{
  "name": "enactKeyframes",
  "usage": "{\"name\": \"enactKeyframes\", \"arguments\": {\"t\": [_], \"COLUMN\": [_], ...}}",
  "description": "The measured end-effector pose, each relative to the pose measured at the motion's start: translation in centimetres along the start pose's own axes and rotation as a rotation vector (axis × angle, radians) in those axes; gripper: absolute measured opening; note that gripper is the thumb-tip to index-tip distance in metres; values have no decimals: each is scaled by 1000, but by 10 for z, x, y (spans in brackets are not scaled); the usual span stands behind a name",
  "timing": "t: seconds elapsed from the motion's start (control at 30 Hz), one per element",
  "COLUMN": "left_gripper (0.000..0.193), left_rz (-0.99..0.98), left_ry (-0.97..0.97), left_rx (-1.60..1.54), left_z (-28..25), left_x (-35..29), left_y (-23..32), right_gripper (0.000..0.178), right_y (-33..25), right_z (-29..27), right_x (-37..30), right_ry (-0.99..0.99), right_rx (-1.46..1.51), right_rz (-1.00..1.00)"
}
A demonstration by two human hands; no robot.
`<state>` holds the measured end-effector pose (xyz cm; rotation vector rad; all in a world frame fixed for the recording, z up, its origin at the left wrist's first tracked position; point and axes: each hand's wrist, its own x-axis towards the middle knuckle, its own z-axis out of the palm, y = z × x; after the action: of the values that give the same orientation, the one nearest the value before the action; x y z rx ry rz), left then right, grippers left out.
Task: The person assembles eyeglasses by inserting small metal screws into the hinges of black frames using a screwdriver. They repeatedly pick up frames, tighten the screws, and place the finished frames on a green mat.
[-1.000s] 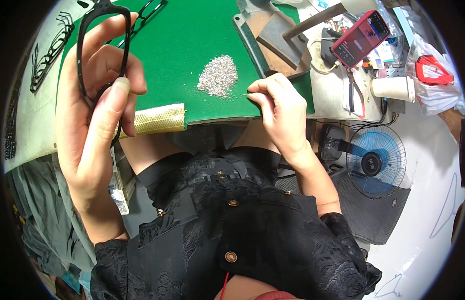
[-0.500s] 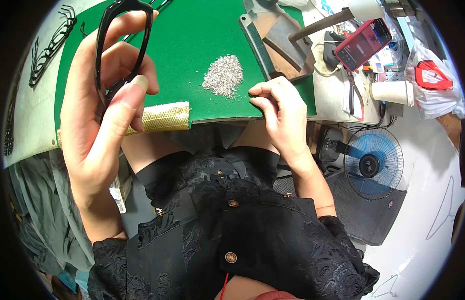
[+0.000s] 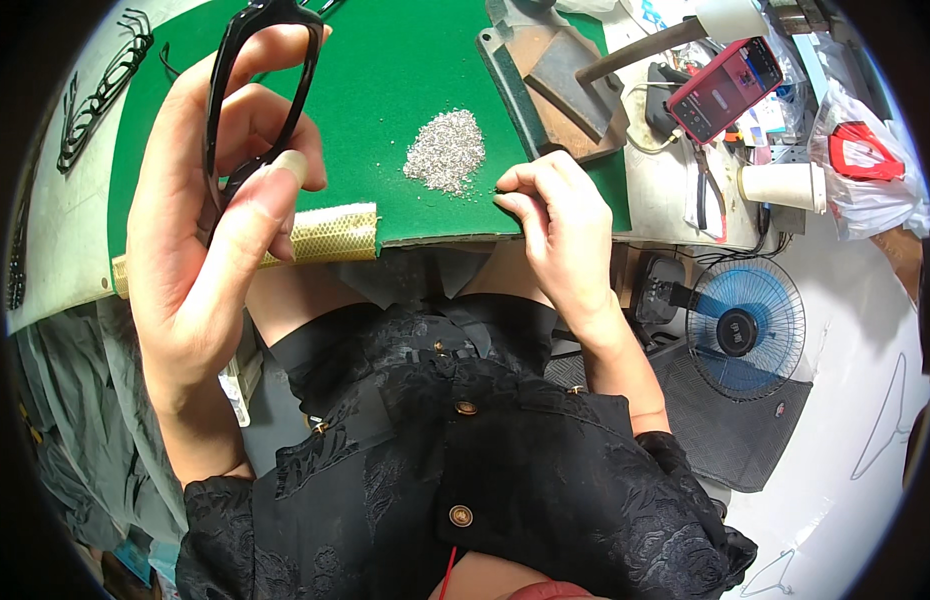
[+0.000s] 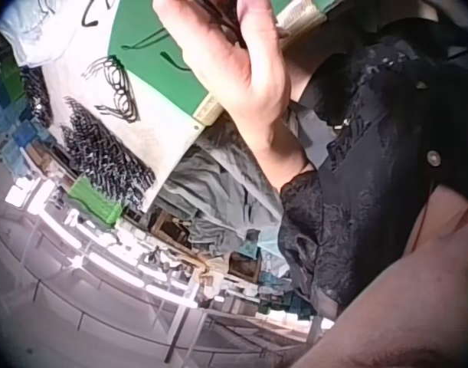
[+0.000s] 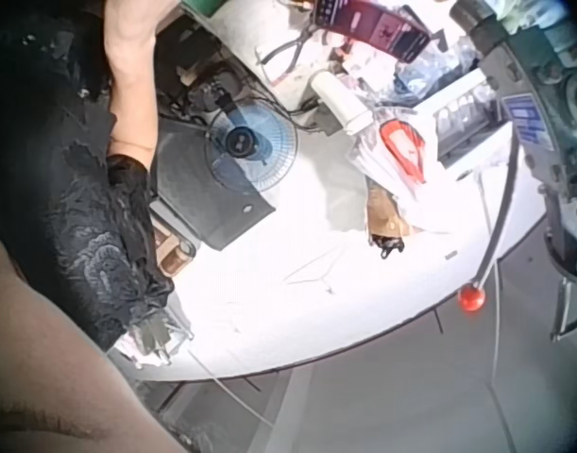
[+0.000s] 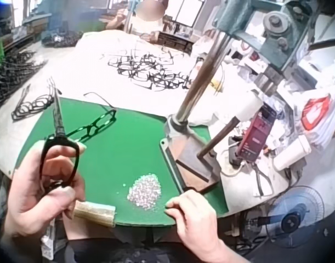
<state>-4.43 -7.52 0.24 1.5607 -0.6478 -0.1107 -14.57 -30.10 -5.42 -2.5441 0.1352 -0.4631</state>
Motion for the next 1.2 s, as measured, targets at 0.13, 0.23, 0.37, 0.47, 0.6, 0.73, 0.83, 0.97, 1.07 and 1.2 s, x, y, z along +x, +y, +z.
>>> {"name": "enactKeyframes", "arguments": {"t": [0.13,0.23,0.37,0.47,0.6,0.73,0.83,0.97,1.07,1.2], "left_gripper": [48,48,48,49,51,54,52,50,48,46], "left_rz": [12,-7,-14,-14,-58,-221,-510,-671,-661,-618], "left_ry": [-14,-62,-15,43,-73,-197,-499,-656,-728,-754], "left_rx": [-23,-20,-4,2,-41,-436,-641,-767,-720,-674], "left_z": [0,-5,-2,4,9,29,41,57,64,71], "left_x": [0,-1,-2,-3,2,2,9,13,10,3], "left_y": [-1,-2,2,5,17,42,61,67,67,61], "right_gripper": [12,12,13,14,13,10,17,20,11,7], "right_y": [0,2,5,5,14,21,5,-13,-10,-6], "right_z": [1,2,2,-4,-6,-27,-51,-73,-76,-76], "right_x": [7,9,5,-1,-5,7,29,41,39,35], "right_ry": [-41,-44,-34,-55,-57,7,130,196,190,192], "right_rx": [-63,-108,-125,-114,-76,229,821,695,690,656], "right_rz": [-38,-74,-124,-171,-238,-251,-310,-513,-500,-481]}}
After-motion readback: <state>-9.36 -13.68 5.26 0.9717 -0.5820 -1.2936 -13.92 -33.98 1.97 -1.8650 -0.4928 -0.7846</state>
